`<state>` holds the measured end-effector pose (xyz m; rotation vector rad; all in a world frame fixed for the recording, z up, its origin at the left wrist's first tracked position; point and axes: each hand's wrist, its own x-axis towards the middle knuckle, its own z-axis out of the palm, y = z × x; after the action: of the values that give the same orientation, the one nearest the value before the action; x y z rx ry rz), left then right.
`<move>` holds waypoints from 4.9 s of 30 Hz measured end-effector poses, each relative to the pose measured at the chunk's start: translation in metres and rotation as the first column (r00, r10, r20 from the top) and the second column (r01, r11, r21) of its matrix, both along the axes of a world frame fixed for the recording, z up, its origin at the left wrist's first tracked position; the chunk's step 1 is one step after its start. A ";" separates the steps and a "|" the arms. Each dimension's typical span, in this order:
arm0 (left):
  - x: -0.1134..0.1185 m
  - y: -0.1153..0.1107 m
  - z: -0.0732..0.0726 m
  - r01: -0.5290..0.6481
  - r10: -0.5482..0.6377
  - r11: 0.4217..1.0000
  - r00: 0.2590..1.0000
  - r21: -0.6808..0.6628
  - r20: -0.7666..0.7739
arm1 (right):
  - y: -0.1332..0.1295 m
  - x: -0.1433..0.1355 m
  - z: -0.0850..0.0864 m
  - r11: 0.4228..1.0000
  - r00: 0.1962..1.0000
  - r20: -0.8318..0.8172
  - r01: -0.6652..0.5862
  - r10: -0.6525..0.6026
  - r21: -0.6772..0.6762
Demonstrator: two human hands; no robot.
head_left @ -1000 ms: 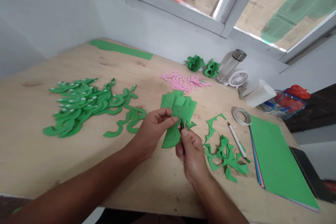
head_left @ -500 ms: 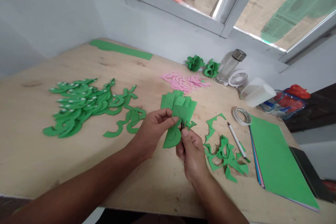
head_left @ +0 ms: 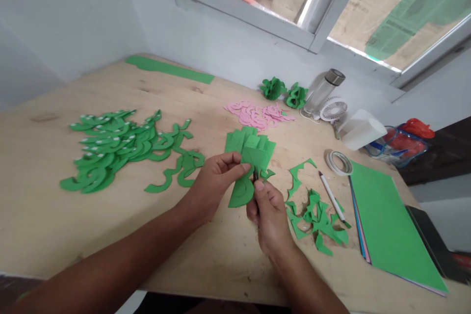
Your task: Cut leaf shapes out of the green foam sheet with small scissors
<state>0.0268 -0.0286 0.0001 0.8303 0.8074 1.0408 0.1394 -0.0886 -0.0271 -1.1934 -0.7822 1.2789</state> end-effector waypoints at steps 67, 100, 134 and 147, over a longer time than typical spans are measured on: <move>0.000 0.001 0.002 0.009 -0.009 1.000 0.999 0.012 -0.031 | 0.001 -0.001 0.000 0.999 1.000 0.021 0.023 -0.022 -0.028; -0.001 0.000 0.000 0.032 -0.032 0.999 0.999 0.016 -0.037 | 0.002 -0.002 0.002 0.999 0.999 -0.011 0.044 -0.044 -0.032; -0.003 0.000 -0.001 0.062 -0.056 0.997 0.992 0.047 -0.112 | 0.003 -0.003 0.003 0.998 0.999 -0.006 0.035 -0.035 -0.046; -0.003 0.001 -0.001 0.080 -0.077 0.996 0.994 0.033 -0.071 | 0.001 -0.002 0.002 0.999 1.000 -0.017 0.017 -0.017 -0.030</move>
<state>0.0240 -0.0275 -0.0010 0.9263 0.8103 0.9636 0.1371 -0.0874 -0.0249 -1.2093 -0.7411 1.2893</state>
